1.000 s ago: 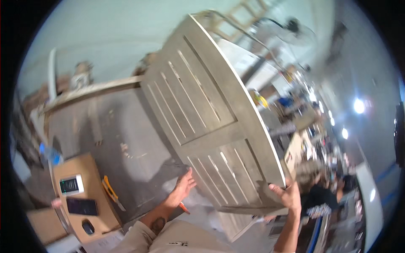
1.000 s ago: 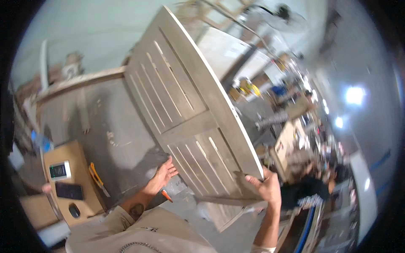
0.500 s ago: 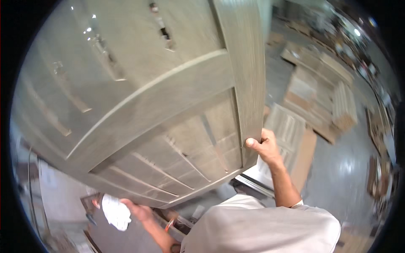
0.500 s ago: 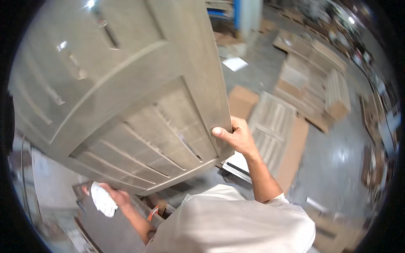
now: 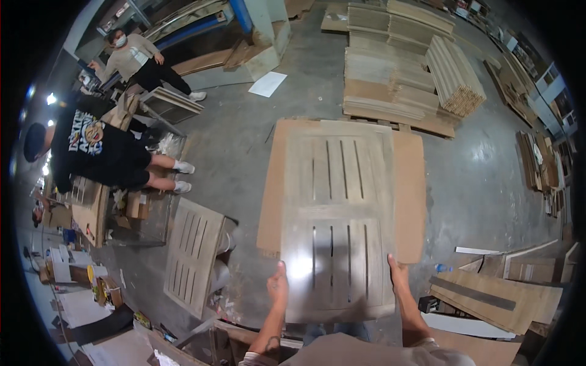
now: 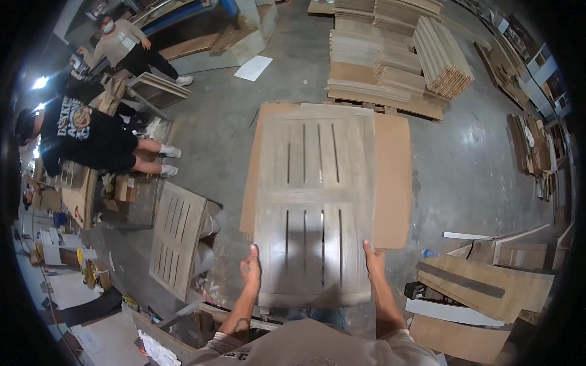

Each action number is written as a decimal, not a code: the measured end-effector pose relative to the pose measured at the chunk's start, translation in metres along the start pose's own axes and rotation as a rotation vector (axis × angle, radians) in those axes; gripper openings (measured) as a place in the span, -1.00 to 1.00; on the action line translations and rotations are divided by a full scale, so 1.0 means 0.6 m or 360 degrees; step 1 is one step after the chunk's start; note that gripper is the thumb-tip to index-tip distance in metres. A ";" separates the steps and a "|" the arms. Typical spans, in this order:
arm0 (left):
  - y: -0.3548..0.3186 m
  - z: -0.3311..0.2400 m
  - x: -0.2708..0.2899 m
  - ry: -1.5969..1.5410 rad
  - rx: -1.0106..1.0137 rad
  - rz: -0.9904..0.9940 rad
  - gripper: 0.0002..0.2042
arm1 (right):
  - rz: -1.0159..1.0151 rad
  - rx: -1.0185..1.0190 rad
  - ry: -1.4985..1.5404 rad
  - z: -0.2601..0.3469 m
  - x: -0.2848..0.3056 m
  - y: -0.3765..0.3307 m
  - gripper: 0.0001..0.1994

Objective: The person wipes wooden shutter panels on a workbench using a cloth and by hand, then carries and stacks them onto a pile on the floor.

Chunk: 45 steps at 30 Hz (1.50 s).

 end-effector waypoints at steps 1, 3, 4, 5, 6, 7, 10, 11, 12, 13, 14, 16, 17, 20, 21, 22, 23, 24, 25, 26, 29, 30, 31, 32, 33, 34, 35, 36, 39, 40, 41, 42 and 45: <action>0.007 -0.009 -0.032 0.0035 -0.0012 -0.0034 -0.28 | -0.0009 -0.0219 -0.0074 -0.006 0.010 0.014 -0.39; 0.033 -0.032 -0.082 0.0055 -0.0074 0.0011 -0.26 | -0.0070 -0.0137 0.0056 -0.008 0.011 0.045 -0.37; 0.048 -0.040 -0.106 0.0068 -0.0131 0.0046 -0.23 | -0.0121 -0.0050 0.0181 -0.008 0.011 0.059 -0.35; 0.088 -0.015 -0.138 0.0150 -0.0218 -0.0110 -0.19 | -0.0080 -0.0049 0.0179 -0.016 -0.003 0.078 -0.35; 0.094 -0.036 -0.161 0.0152 -0.0224 -0.0086 -0.19 | -0.0199 0.0051 0.0206 -0.037 0.007 0.112 -0.40; 0.105 -0.074 -0.176 0.0164 -0.0302 0.0041 -0.18 | -0.0306 0.0152 0.0234 -0.057 0.014 0.148 -0.44; 0.123 -0.113 -0.206 0.0213 -0.0365 0.0108 -0.19 | -0.0247 0.0026 0.0198 -0.096 0.027 0.231 -0.42; 0.130 -0.112 -0.211 0.0251 -0.0352 0.0061 -0.20 | -0.0232 0.0023 0.0205 -0.080 0.020 0.229 -0.42; 0.134 -0.106 -0.214 0.0257 -0.0347 0.0046 -0.20 | -0.0125 -0.0131 0.0128 -0.064 0.016 0.229 -0.39; 0.135 -0.109 -0.220 0.0271 -0.0350 0.0020 -0.20 | -0.0034 -0.0276 0.0054 -0.048 0.019 0.229 -0.37; 0.135 -0.107 -0.226 0.0288 -0.0347 -0.0004 -0.20 | -0.0032 -0.0276 0.0058 -0.061 0.019 0.235 -0.37; 0.139 -0.091 -0.234 0.0280 -0.0370 0.0150 -0.22 | -0.0196 0.0099 -0.0046 -0.095 0.017 0.254 -0.36; 0.138 -0.085 -0.236 0.0272 -0.0401 0.0315 -0.22 | -0.0214 0.0086 -0.0049 -0.118 0.020 0.276 -0.36; 0.141 -0.101 -0.226 0.0414 -0.0461 0.0808 -0.24 | -0.0240 0.0177 -0.0446 -0.148 0.026 0.299 -0.40; 0.173 -0.055 -0.210 0.0557 -0.0423 0.0915 -0.24 | -0.0068 0.0218 -0.0662 -0.108 -0.010 0.293 -0.42; 0.163 -0.055 -0.213 0.0638 -0.0577 0.0957 -0.29 | -0.0089 0.0205 -0.1066 -0.130 0.001 0.309 -0.49; 0.153 -0.055 -0.205 0.0710 -0.0709 0.0991 -0.35 | 0.0056 0.0292 -0.1089 -0.155 0.009 0.321 -0.53; 0.165 -0.007 -0.176 0.0324 -0.0442 0.1106 -0.40 | 0.0326 0.0571 -0.1250 -0.128 -0.030 0.288 -0.53; 0.151 0.045 -0.158 -0.0086 -0.0190 0.1218 -0.45 | 0.0269 0.0312 -0.1199 -0.138 -0.044 0.282 -0.59; 0.119 0.074 -0.145 -0.0086 -0.0111 0.1253 -0.45 | 0.0270 0.0197 -0.1119 -0.134 -0.060 0.246 -0.61; 0.038 0.105 -0.091 -0.0288 0.0274 0.1125 -0.52 | 0.0490 0.0108 -0.1176 -0.230 -0.058 0.202 -0.66; 0.012 0.170 -0.061 -0.0319 0.0338 0.1100 -0.52 | 0.0589 0.0060 -0.1250 -0.255 -0.081 0.170 -0.66; -0.013 0.244 -0.034 -0.0444 0.0336 0.0993 -0.57 | 0.0687 0.0023 -0.1324 -0.276 -0.108 0.136 -0.67; -0.039 0.322 -0.010 -0.0571 0.0326 0.0889 -0.61 | 0.0846 0.0000 -0.1353 -0.302 -0.130 0.111 -0.71; -0.058 0.400 0.019 -0.0626 0.0427 0.0890 -0.64 | 0.1007 -0.0016 -0.1383 -0.329 -0.153 0.091 -0.75; -0.061 0.431 0.022 -0.0673 0.0478 0.0993 -0.67 | 0.1118 0.0269 -0.1656 -0.368 -0.153 0.109 -0.75; -0.074 0.432 0.021 -0.0593 0.0512 0.0953 -0.68 | 0.1195 0.0511 -0.1953 -0.409 -0.129 0.125 -0.76; -0.109 0.468 0.060 -0.0494 0.0626 0.0799 -0.69 | 0.1430 0.0789 -0.2016 -0.417 -0.157 0.084 -0.76; -0.189 0.583 0.149 -0.0915 0.0832 0.0574 -0.65 | 0.1239 0.0212 -0.1409 -0.328 -0.295 -0.085 -0.75; -0.199 0.585 0.164 -0.1027 0.0818 0.0382 -0.65 | 0.1213 0.0221 -0.1435 -0.308 -0.311 -0.088 -0.75; -0.217 0.602 0.184 -0.1121 0.0816 0.0172 -0.65 | 0.1156 0.0250 -0.1481 -0.298 -0.328 -0.097 -0.73; -0.233 0.621 0.194 -0.1125 0.0830 0.0185 -0.65 | 0.1099 0.0271 -0.1524 -0.288 -0.341 -0.102 -0.72; -0.289 0.719 0.224 -0.1118 0.0519 0.0100 -0.71 | 0.0746 0.0301 -0.1666 -0.264 -0.384 -0.078 -0.49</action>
Point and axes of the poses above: each hand's wrist, its own y-axis towards the middle knuckle, its own x-axis out of the back of the hand, z = x × y, the point moved 1 cm from there along y, towards the middle knuckle, and after that the axes turned 8 degrees about y, right-handed, at the moved point
